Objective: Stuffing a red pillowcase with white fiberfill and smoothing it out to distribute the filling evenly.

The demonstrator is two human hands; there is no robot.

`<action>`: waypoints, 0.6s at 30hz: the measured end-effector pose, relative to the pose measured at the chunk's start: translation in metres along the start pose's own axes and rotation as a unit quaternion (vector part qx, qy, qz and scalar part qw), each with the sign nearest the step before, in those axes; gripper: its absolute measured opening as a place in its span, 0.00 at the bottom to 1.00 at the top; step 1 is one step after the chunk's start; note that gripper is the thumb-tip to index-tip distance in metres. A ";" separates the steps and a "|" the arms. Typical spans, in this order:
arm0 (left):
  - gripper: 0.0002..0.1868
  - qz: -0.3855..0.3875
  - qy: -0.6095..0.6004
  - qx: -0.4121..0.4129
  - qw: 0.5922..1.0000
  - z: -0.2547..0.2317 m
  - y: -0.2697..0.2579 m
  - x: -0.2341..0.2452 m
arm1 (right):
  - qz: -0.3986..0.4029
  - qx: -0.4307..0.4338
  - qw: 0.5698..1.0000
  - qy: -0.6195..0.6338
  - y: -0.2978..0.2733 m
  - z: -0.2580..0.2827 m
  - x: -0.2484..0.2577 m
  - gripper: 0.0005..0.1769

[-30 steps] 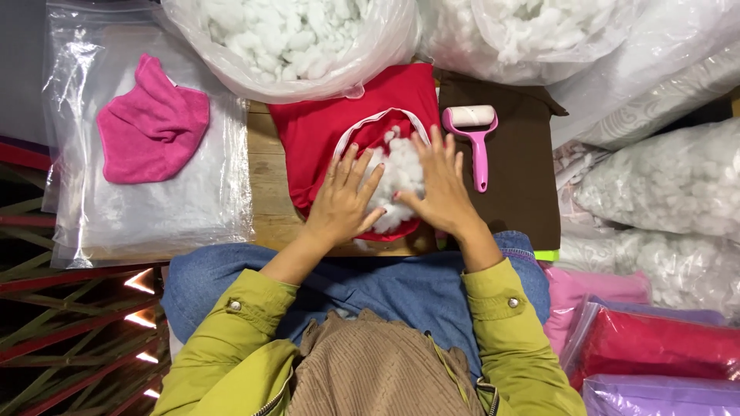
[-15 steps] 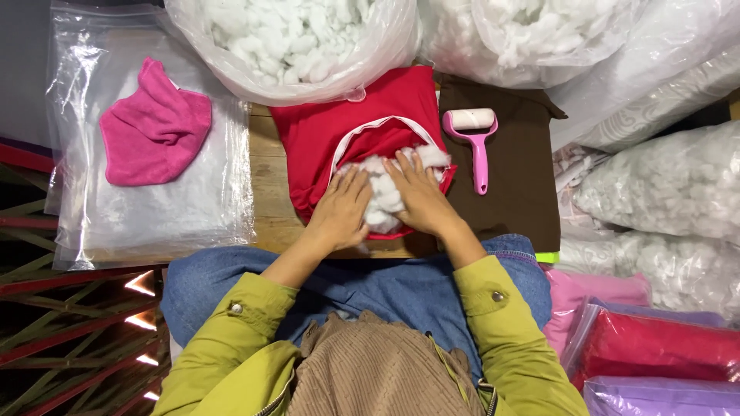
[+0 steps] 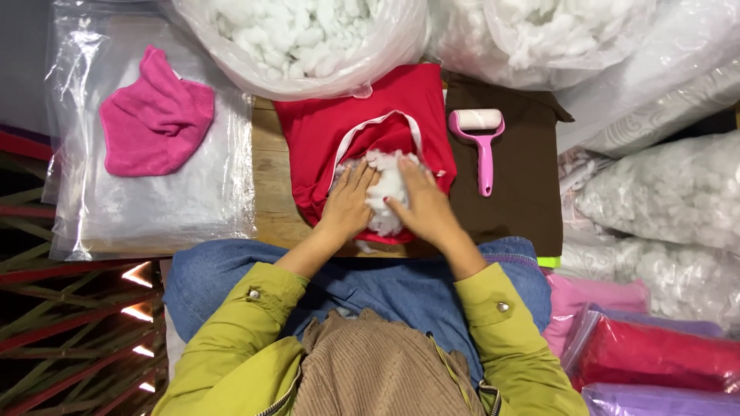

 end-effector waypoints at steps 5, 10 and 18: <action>0.32 -0.107 0.027 -0.039 0.993 -0.016 0.003 0.037 | -0.019 0.002 0.986 -0.168 0.016 -0.036 -0.037 0.39; 0.25 -0.248 -0.042 -0.049 0.967 -0.025 -0.005 0.091 | -0.092 0.018 0.995 -0.026 0.007 -0.014 0.013 0.34; 0.23 -0.205 -0.079 0.021 0.975 0.005 -0.001 0.126 | 0.058 0.073 0.988 -0.126 0.022 -0.004 -0.033 0.36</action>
Point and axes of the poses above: each hand's wrist, its own y-axis towards the middle knuckle, its own x-axis out of the back of the hand, z = x × y, the point moved 7 cm from there along y, towards the middle knuckle, and after that the axes turned 1 degree about x, right-handed, at the moved point
